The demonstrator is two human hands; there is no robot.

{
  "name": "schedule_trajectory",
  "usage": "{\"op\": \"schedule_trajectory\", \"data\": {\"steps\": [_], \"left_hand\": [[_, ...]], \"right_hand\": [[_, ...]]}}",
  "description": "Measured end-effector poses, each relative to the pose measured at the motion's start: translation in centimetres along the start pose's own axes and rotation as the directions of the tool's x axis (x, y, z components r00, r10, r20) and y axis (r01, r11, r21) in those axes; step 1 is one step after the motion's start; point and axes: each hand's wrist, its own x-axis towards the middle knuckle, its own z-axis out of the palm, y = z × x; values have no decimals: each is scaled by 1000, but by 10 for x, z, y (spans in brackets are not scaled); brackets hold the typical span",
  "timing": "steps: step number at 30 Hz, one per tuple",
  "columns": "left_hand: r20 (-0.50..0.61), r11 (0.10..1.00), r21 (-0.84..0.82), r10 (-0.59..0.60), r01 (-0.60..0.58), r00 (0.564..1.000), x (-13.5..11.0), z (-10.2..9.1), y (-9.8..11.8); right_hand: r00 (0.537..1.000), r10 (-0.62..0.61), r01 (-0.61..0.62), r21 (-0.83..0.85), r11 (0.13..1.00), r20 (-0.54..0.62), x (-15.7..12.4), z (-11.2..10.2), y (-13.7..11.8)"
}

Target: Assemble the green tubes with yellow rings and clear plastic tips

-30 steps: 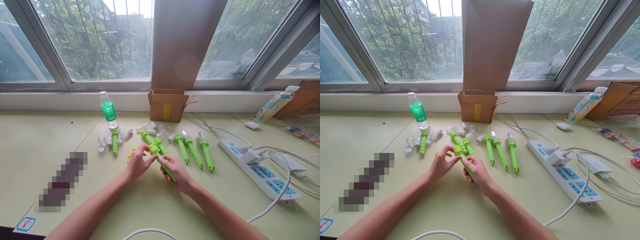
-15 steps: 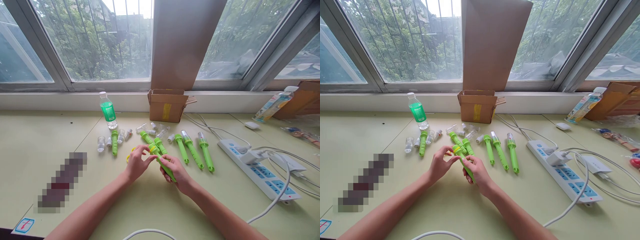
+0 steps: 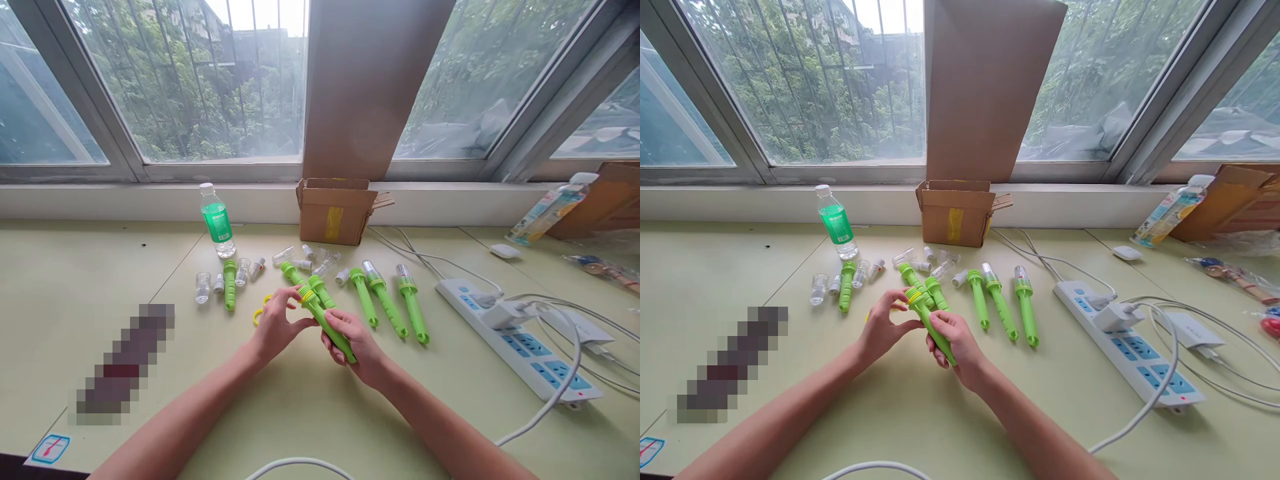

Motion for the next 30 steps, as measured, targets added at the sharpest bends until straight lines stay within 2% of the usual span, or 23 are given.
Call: {"op": "schedule_trajectory", "data": {"steps": [13,30], "left_hand": [[-42,996,31,87,-86,995,3,-5,-3],[-27,998,42,50,-49,998,2,-4,-3]], "right_hand": [[1000,10,-10,-24,1000,13,1,-4,0],[1000,5,-6,-55,998,-9,0,-1,0]]}}
